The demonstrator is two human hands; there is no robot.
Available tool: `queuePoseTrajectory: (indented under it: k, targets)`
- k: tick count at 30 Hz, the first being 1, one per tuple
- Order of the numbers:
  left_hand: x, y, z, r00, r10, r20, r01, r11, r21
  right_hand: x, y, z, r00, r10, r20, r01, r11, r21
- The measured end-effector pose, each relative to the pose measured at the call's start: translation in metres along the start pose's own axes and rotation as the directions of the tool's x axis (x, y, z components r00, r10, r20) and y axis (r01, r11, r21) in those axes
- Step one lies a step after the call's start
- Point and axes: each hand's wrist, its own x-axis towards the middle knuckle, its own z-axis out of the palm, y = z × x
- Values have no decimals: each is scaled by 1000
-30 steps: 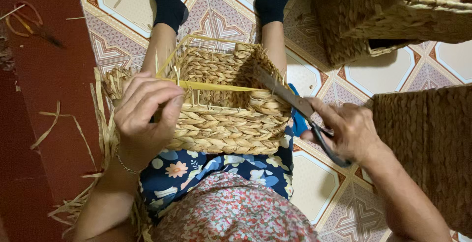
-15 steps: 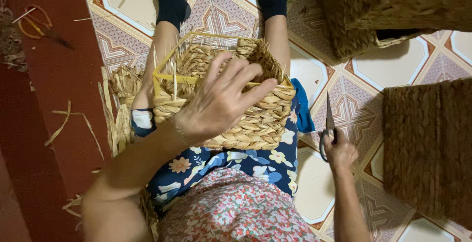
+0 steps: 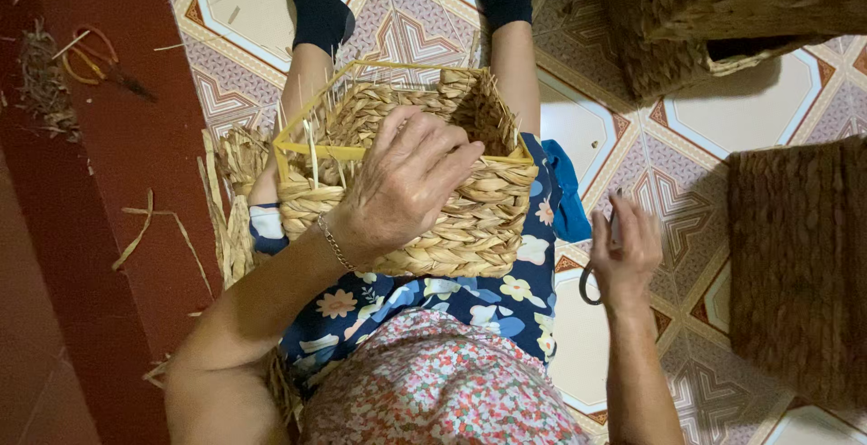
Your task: The person weaves a rectangular basket using dried palm leaves, interlacing them through a pre-formed frame. They repeatedly pull and tuck the leaves to build up the basket walls, occasionally adjusting the frame and trimming excess material.
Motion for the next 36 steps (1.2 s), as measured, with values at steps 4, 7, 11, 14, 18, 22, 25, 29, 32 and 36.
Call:
queuePoseTrajectory:
  k: [4,7,11,14,18,22,25,29,32,36]
  targets:
    - [-4,3,2,1000,-12,-20,12,1000,4,61,-108,-36,911,-360,-199,390,911,135]
    - [-7,3,-1,1000,-10,-27,10,1000,5,95,-158,-46,863,-494,-107,506,843,185]
    - [-13,0,-2,1000,8,-7,-8,999,-39,114,-182,-44,873,-474,-115,488,852,188]
    - [-18,1,1,1000,-8,6,8,999,-40,112,-180,-43,866,-487,-115,501,848,174]
    - [-25,5,0,997,-5,-73,10,998,68,109,-173,-42,845,-523,-114,534,837,118]
    - [-44,12,-27,985,-42,-169,66,988,138,105,-169,-42,848,-524,-84,531,837,134]
    - [-69,15,-59,967,-144,-208,178,971,157,104,-170,-41,844,-531,-79,537,837,105]
    - [-95,15,-70,907,-260,-331,338,919,203,105,-167,-40,843,-536,-43,537,842,44]
    - [-115,16,-66,846,-377,-376,449,885,121,103,-163,-35,851,-521,-71,526,845,96]
    - [-140,0,-46,720,-566,-402,598,800,-56,93,-156,-24,901,-422,-104,433,855,284]
